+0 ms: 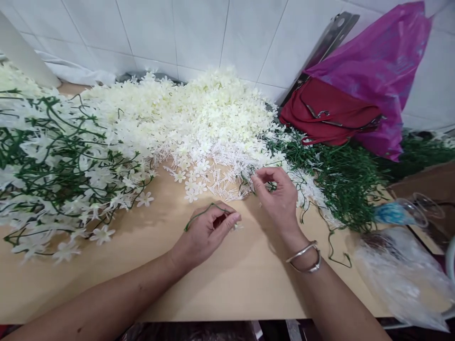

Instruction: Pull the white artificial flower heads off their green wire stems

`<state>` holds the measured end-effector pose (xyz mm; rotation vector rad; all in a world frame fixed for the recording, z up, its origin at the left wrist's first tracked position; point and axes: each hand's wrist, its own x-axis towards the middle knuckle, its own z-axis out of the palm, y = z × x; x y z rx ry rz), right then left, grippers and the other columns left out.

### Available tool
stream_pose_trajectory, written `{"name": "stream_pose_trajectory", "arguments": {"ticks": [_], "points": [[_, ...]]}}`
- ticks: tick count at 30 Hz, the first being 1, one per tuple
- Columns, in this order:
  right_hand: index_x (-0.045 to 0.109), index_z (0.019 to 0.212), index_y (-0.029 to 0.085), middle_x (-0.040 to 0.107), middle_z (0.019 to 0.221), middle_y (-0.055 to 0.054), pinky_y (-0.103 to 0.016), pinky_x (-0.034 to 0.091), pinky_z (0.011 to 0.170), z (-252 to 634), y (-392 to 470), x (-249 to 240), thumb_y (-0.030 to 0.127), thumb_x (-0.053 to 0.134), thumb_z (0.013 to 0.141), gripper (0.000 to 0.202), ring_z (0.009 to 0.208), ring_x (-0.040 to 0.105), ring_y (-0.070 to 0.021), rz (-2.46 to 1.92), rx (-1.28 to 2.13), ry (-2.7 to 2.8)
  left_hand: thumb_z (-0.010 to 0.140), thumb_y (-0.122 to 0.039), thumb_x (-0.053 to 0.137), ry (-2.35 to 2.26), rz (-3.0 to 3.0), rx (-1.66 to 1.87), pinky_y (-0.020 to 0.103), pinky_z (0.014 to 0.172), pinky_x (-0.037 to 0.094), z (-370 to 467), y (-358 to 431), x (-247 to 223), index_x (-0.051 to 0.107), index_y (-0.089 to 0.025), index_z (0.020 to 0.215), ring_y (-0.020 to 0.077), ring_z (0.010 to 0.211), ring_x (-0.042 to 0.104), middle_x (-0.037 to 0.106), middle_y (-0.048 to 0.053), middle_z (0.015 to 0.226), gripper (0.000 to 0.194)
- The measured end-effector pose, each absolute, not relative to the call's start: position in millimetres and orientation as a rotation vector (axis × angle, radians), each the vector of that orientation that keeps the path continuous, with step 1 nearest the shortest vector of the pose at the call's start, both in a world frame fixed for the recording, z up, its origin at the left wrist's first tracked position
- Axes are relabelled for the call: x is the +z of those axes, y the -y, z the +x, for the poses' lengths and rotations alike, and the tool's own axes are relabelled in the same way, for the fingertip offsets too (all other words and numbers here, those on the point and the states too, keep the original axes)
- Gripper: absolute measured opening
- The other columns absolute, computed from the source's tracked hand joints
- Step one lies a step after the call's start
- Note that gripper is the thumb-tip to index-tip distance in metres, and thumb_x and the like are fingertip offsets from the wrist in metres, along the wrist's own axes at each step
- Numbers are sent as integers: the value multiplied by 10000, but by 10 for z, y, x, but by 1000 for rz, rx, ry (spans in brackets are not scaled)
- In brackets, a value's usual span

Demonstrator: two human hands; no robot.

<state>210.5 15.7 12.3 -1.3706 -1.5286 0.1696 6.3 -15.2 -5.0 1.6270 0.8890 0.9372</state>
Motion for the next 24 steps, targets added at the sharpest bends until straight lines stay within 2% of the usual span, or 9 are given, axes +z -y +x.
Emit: {"name": "stream_pose_trajectory", "arguments": {"ticks": [3, 5, 7, 11, 15, 17, 21, 24], "points": [[721, 1007, 212, 692, 981, -68, -389, 535, 789, 2125, -190, 58, 262, 718, 912, 107, 886, 646, -236, -1476, 136, 1680, 1043, -361, 519, -867, 1736, 853, 265, 716, 483, 66, 158, -16, 707, -178, 847, 136, 738, 631, 674, 15, 780, 328], [732, 1036, 208, 695, 1024, -87, -411, 537, 827, 2125, -201, 17, 248, 703, 919, 127, 946, 657, -257, -1507, 128, 1726, 1070, -364, 469, -867, 1771, 822, 266, 721, 497, 62, 155, 3, 715, -181, 881, 136, 732, 640, 670, 10, 770, 360], [739, 1027, 210, 696, 1017, -89, -420, 533, 842, 2136, -210, -10, 210, 669, 927, 122, 954, 659, -261, -1526, 126, 1752, 1084, -344, 448, -867, 1842, 830, 274, 784, 519, 53, 151, 2, 717, -183, 949, 144, 807, 668, 697, 23, 847, 341], [729, 968, 207, 698, 970, -92, -437, 512, 851, 2192, -226, -15, 152, 605, 921, 143, 929, 648, -272, -1618, 101, 1775, 1058, -320, 528, -848, 2129, 909, 337, 899, 545, 17, 134, -59, 692, -161, 1115, 199, 1008, 679, 699, 90, 1078, 235], [694, 864, 212, 685, 887, -66, -394, 506, 791, 2235, -238, 8, 143, 586, 915, 138, 854, 640, -245, -1625, 121, 1696, 1028, -312, 582, -903, 2379, 916, 414, 865, 569, -59, 59, -96, 668, -140, 1168, 246, 988, 691, 675, 135, 1139, 238], [687, 862, 217, 675, 890, -55, -371, 512, 763, 2236, -236, 30, 162, 602, 921, 117, 841, 640, -229, -1564, 108, 1619, 1014, -305, 605, -935, 2407, 933, 411, 847, 576, -109, -4, -87, 666, -152, 1185, 238, 951, 695, 672, 131, 1150, 237], [700, 855, 233, 692, 942, -53, -393, 532, 864, 2198, -203, 91, 178, 655, 925, 100, 947, 666, -234, -1377, 27, 1531, 994, -241, 627, -925, 2149, 1018, 280, 729, 560, -175, -115, -51, 696, -189, 1060, 147, 788, 677, 710, 68, 1011, 109], [713, 853, 244, 728, 957, -45, -416, 526, 931, 2146, -161, 119, 182, 700, 921, 93, 986, 686, -234, -1278, 106, 1498, 914, -250, 729, -853, 1807, 949, 254, 683, 548, -160, -117, -25, 711, -192, 938, 140, 741, 693, 737, 41, 868, 66]]}}
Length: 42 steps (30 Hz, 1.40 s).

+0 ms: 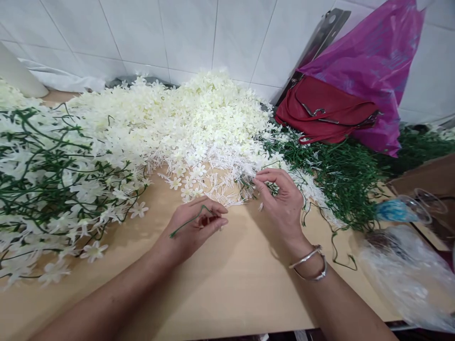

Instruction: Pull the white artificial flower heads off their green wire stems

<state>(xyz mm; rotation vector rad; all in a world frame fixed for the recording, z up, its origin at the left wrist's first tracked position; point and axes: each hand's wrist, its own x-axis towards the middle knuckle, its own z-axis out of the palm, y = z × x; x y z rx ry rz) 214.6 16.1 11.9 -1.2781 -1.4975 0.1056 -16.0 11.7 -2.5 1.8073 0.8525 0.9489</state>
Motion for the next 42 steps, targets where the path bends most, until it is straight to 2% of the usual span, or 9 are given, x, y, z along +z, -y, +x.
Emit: {"name": "stream_pose_trajectory", "arguments": {"ticks": [8, 14, 18, 21, 25, 29, 35, 38, 42], "points": [[680, 920, 231, 745, 1015, -52, -409, 533, 964, 2035, -95, 109, 205, 717, 932, 47, 1034, 702, -220, -1157, 470, 1356, 804, -289, 831, -726, 1167, 628, 266, 654, 572, -86, -29, 23, 605, -195, 1073, 142, 651, 717, 739, 7, 787, 363], [647, 948, 232, 728, 949, -34, -356, 540, 808, 1973, -16, 168, 250, 698, 962, 55, 838, 675, -178, -1184, 540, 1344, 947, -211, 671, -829, 1775, 921, 239, 663, 496, -162, -87, 13, 689, -215, 1044, 124, 766, 650, 703, 38, 928, 98], [600, 967, 238, 726, 949, -30, -342, 537, 767, 1924, 22, 154, 271, 653, 988, 66, 795, 664, -163, -1172, 659, 1376, 954, -190, 648, -825, 1922, 1014, 246, 684, 485, -174, -83, 96, 718, -229, 1103, 142, 813, 610, 676, 41, 928, 170], [611, 955, 242, 686, 901, -19, -339, 520, 741, 1916, 17, 114, 281, 664, 973, 68, 803, 642, -172, -1219, 637, 1412, 947, -287, 684, -775, 1707, 874, 244, 618, 482, -179, -86, 162, 714, -200, 986, 126, 673, 586, 662, 13, 810, 100], [646, 1002, 250, 652, 895, -5, -332, 510, 745, 1923, -7, 83, 265, 706, 936, 90, 831, 626, -173, -1208, 676, 1392, 983, -389, 638, -742, 1762, 761, 256, 622, 470, -191, -98, 184, 699, -183, 747, 130, 648, 563, 601, 10, 706, 319], [672, 1043, 250, 634, 858, 7, -313, 506, 733, 1903, -13, 98, 264, 747, 892, 169, 818, 610, -169, -1203, 750, 1326, 1008, -302, 576, -738, 1822, 852, 315, 846, 544, -175, -90, 173, 750, -211, 1031, 190, 957, 668, 710, 78, 1030, 197], [702, 1031, 235, 645, 816, 19, -284, 513, 697, 1878, -19, 120, 276, 785, 858, 196, 711, 580, -136, -1210, 896, 1255, 855, -371, 788, -884, 1450, 826, 190, 490, 424, -181, -135, 99, 683, -195, 1113, 67, 520, 499, 629, -30, 764, 329], [719, 1019, 234, 664, 835, 9, -288, 541, 713, 1890, -35, 115, 280, 804, 839, 204, 732, 601, -143, -1221, 911, 1238, 802, -340, 830, -948, 1523, 742, 182, 491, 387, -231, -154, 65, 691, -192, 1053, 59, 523, 471, 574, -53, 725, 323], [730, 994, 237, 677, 849, 4, -288, 553, 727, 1910, -50, 105, 269, 807, 829, 185, 766, 619, -150, -1219, 872, 1236, 733, -292, 886, -869, 1628, 684, 268, 666, 562, -278, -152, 77, 664, -229, 1222, 129, 744, 656, 676, 49, 1054, 541]]}}
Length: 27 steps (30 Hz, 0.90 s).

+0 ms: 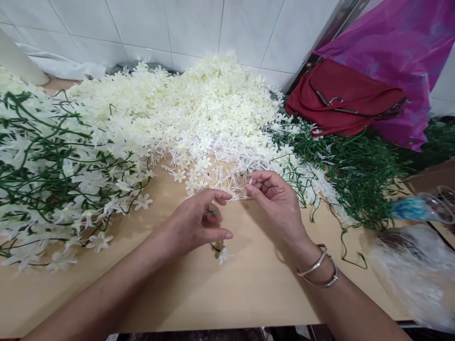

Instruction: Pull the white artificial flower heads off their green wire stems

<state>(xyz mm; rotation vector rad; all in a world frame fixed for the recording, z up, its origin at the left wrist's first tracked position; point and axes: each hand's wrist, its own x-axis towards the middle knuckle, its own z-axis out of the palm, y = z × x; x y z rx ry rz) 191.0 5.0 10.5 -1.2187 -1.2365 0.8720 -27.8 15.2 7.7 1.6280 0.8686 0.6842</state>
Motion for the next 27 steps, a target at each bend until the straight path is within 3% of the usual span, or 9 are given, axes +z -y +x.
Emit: {"name": "stream_pose_trajectory", "arguments": {"ticks": [4, 8, 13, 19, 23, 27], "points": [[732, 917, 223, 710, 844, -10, -292, 538, 705, 1903, -41, 103, 282, 802, 838, 122, 748, 628, -153, -1238, 866, 1244, 762, -339, 898, -760, 1744, 861, 400, 989, 573, -279, -156, 136, 639, -277, 1301, 246, 1151, 668, 659, 99, 1269, 602], [735, 896, 221, 731, 844, -18, -307, 533, 717, 1882, -26, 88, 283, 803, 842, 107, 761, 643, -165, -1245, 852, 1253, 935, -337, 743, -970, 1844, 1209, 406, 1084, 521, -329, -219, 196, 668, -258, 1259, 243, 1238, 623, 640, 102, 1329, 342], [737, 883, 221, 722, 834, -9, -307, 517, 722, 1871, -23, 17, 235, 786, 835, 70, 755, 632, -159, -1211, 844, 1300, 968, -269, 666, -1415, 1961, 1288, 349, 888, 557, -397, -449, 218, 721, -207, 1143, 191, 955, 670, 680, 82, 1198, 193], [737, 909, 219, 717, 843, -15, -321, 498, 733, 1875, -41, -81, 233, 766, 854, 64, 767, 621, -165, -1211, 830, 1344, 960, -66, 540, -1423, 2545, 855, 404, 891, 487, -275, -898, 177, 734, -171, 1152, 263, 1023, 613, 674, 133, 1178, 293], [727, 884, 216, 707, 844, -20, -325, 492, 726, 1880, -58, -120, 237, 749, 869, 34, 766, 612, -169, -1200, 830, 1376, 960, -107, 564, -1389, 2721, 725, 394, 857, 472, -247, -1083, 211, 745, -169, 976, 255, 956, 592, 684, 125, 1079, 193], [736, 890, 222, 704, 921, -36, -330, 507, 762, 1885, -52, -98, 219, 742, 892, 8, 847, 642, -181, -1174, 769, 1402, 965, -184, 598, -1411, 2605, 971, 352, 801, 472, -283, -1057, 327, 725, -180, 924, 233, 918, 624, 716, 100, 1028, 134]]}}
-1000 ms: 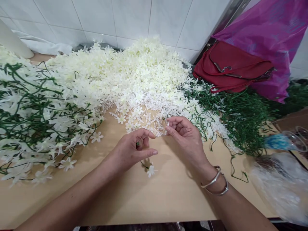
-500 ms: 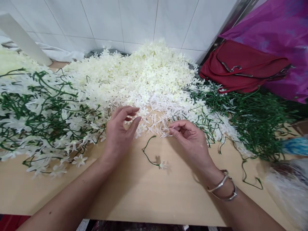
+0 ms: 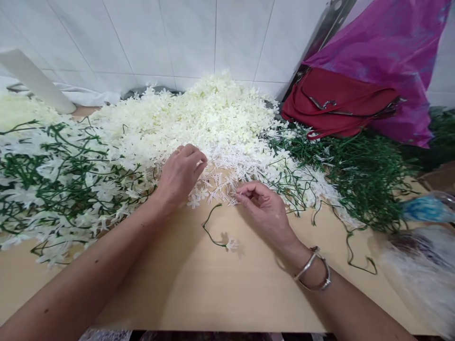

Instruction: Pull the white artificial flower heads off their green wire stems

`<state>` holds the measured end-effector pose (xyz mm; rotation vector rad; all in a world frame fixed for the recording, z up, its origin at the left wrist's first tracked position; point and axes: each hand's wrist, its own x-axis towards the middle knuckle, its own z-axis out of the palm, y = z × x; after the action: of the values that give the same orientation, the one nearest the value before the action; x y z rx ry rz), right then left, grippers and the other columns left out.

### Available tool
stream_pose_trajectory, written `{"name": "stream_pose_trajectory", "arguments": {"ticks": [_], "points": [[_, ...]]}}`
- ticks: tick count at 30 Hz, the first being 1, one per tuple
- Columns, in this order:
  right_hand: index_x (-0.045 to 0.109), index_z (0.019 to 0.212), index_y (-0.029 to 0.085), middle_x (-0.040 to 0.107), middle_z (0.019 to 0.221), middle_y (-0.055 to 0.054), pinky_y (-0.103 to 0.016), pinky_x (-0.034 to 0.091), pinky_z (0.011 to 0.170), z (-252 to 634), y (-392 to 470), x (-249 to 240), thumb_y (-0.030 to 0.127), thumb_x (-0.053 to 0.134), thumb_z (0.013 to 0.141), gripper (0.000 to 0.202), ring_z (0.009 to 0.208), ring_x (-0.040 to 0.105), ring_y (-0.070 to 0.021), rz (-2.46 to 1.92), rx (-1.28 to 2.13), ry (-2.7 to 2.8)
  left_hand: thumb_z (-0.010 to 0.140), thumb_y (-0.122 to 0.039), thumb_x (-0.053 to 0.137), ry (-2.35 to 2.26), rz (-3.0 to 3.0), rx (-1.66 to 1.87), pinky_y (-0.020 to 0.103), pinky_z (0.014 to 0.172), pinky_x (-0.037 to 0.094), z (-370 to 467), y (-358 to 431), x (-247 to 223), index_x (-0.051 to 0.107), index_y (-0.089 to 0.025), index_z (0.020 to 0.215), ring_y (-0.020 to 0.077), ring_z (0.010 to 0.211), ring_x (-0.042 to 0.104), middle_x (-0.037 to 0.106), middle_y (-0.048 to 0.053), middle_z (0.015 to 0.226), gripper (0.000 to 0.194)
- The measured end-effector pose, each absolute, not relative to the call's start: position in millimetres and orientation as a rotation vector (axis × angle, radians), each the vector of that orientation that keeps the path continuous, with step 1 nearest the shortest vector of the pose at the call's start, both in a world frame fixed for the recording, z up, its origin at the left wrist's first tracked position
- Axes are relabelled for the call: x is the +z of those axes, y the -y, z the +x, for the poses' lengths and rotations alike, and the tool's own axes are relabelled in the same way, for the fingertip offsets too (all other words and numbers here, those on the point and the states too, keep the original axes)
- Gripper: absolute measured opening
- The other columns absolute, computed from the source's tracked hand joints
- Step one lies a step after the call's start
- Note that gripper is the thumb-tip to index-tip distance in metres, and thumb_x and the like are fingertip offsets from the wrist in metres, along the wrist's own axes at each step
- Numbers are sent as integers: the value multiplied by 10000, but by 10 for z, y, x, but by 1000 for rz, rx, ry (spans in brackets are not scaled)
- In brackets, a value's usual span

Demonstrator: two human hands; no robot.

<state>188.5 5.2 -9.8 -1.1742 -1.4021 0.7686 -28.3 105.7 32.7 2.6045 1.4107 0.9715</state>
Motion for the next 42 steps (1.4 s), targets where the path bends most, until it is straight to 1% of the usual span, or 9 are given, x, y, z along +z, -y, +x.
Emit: {"name": "stream_pose_trajectory", "arguments": {"ticks": [3, 5, 8, 11, 20, 29, 34, 38, 42], "points": [[761, 876, 234, 689, 997, -48, -341, 522, 827, 1885, -32, -48, 193, 756, 891, 44, 949, 653, -191, -1143, 674, 1400, 937, -274, 663, -1440, 2114, 1188, 308, 741, 486, -267, -923, 387, 725, -191, 920, 194, 817, 666, 750, 58, 895, 105], [766, 891, 246, 697, 971, -37, -344, 530, 828, 1873, -13, -9, 187, 755, 895, 61, 919, 656, -183, -1119, 671, 1361, 900, -356, 722, -1338, 1698, 1200, 284, 712, 504, -229, -802, 369, 726, -185, 917, 181, 776, 697, 753, 43, 828, 171], [753, 904, 248, 729, 951, -28, -352, 552, 852, 1832, 21, 50, 181, 768, 886, 71, 910, 682, -183, -1064, 736, 1261, 815, -456, 815, -1136, 1225, 1135, 262, 705, 528, -164, -608, 276, 733, -168, 919, 182, 796, 745, 754, 38, 836, 317], [745, 892, 243, 753, 989, -32, -366, 573, 897, 1785, 59, 102, 167, 764, 890, 78, 932, 709, -184, -1008, 772, 1241, 733, -453, 892, -1054, 1004, 1096, 229, 687, 520, -111, -450, 204, 734, -167, 893, 177, 824, 766, 739, 19, 859, 364], [755, 915, 261, 735, 951, -23, -401, 547, 924, 1799, 89, 56, 105, 758, 887, 158, 971, 696, -198, -1040, 552, 1361, 739, -452, 889, -970, 1071, 990, 235, 701, 529, 56, -250, 287, 747, -168, 816, 161, 804, 742, 743, 15, 805, 327], [693, 867, 244, 719, 881, 10, -341, 533, 801, 1798, 112, 88, 50, 712, 896, 197, 863, 675, -160, -1111, 309, 1582, 831, -368, 819, -959, 1126, 954, 246, 761, 551, 72, -198, 244, 788, -177, 857, 139, 813, 679, 773, 31, 849, 196], [650, 805, 231, 673, 769, 28, -333, 493, 721, 1747, 145, 130, 72, 700, 900, 192, 708, 601, -144, -1171, 345, 1569, 819, -342, 837, -935, 1149, 988, 234, 751, 535, 96, -189, 211, 793, -182, 863, 119, 757, 661, 773, 16, 824, 172], [638, 787, 229, 636, 731, 41, -312, 472, 693, 1725, 161, 105, 99, 712, 885, 178, 674, 567, -133, -1246, 409, 1469, 833, -333, 827, -918, 1185, 993, 237, 753, 532, 116, -166, 191, 794, -189, 870, 126, 768, 667, 777, 16, 821, 152], [678, 995, 241, 679, 808, 35, -305, 494, 721, 1769, 143, 80, 119, 739, 858, 194, 715, 596, -138, -1273, 547, 1345, 888, -347, 784, -935, 1320, 1005, 268, 801, 531, 103, -140, 154, 781, -197, 920, 154, 840, 680, 776, 32, 881, 153]]}}
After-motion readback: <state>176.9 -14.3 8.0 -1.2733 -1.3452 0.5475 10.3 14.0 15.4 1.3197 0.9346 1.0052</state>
